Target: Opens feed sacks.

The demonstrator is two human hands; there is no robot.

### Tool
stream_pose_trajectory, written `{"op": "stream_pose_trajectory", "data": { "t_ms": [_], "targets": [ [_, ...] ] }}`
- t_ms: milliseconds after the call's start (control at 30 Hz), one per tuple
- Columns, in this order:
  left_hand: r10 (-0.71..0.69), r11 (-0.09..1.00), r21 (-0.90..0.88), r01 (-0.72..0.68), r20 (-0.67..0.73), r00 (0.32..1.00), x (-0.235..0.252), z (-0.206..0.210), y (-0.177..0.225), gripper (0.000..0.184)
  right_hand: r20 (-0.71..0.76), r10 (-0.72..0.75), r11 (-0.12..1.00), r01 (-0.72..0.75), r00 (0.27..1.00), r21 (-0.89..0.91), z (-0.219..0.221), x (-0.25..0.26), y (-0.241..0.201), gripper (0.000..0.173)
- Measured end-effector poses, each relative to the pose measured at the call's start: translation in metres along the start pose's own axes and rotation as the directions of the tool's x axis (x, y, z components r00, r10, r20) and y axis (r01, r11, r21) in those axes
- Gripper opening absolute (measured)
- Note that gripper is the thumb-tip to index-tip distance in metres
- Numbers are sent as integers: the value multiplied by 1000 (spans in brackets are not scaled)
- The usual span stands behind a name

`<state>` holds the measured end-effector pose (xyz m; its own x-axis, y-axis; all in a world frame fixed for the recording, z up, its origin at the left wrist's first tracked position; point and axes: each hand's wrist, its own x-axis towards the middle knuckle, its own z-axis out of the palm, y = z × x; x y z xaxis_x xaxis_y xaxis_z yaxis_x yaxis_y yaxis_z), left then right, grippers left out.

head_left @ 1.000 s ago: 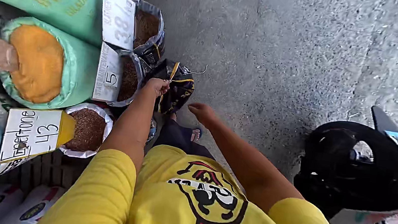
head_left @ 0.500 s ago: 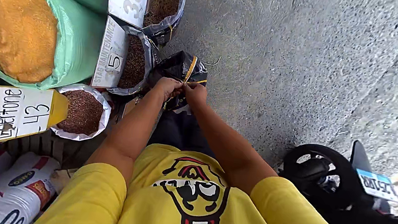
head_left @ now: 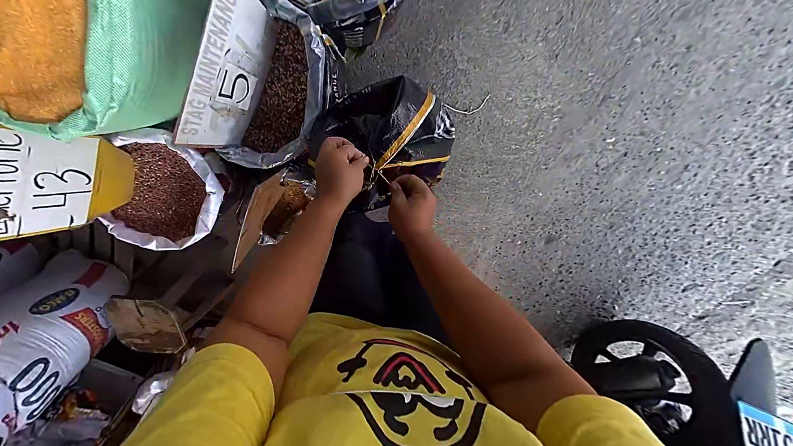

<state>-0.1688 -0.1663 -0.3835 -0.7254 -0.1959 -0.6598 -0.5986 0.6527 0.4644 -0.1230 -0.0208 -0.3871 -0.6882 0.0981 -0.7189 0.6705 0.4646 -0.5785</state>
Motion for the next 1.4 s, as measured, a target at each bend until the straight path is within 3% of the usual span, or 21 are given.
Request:
{"op": "stream_pose_trajectory", "data": {
  "t_ms": [133,267,400,600,733,867,967,1067,1267,1400],
  "targets": [
    [-6,998,-64,6,5,1000,13,16,-10,16,25,-241,960,242,970,-144,-6,0,-4,16],
    [-22,977,-207,43,99,995,23,13,-23,20,67,-560,786,556,826,-270,-10,14,-8,13],
    [1,936,-350,32,93,996,8,9,-36,13,123,-677,669,676,726,-310,-11,29,-22,15],
    [-2,944,-330,16,44,999,16,18,-29,13,90,-660,698,653,746,-294,-2,33,-14,17],
    [-23,930,-367,26,12,1000,12,19,-32,14,-4,-611,785,606,791,-125,0,34,-4,20],
    [163,881,-421,-217,-162,973,-7,13,-46,9,141,-595,774,611,791,-165,-12,45,-25,24],
    [331,814,-403,-418,-269,905,-11,17,-51,8,268,-521,779,580,810,-238,-19,55,-40,19],
    [448,755,-345,-557,-348,824,-9,22,-51,8,334,-427,843,504,840,-191,-22,59,-45,14],
    [567,664,-382,-642,-302,766,3,18,-49,9,400,-449,879,476,799,35,-22,73,-36,31],
    [536,639,-419,-645,-359,764,6,25,-52,5,393,-510,854,504,765,129,-16,75,-28,24]
  ]
}}
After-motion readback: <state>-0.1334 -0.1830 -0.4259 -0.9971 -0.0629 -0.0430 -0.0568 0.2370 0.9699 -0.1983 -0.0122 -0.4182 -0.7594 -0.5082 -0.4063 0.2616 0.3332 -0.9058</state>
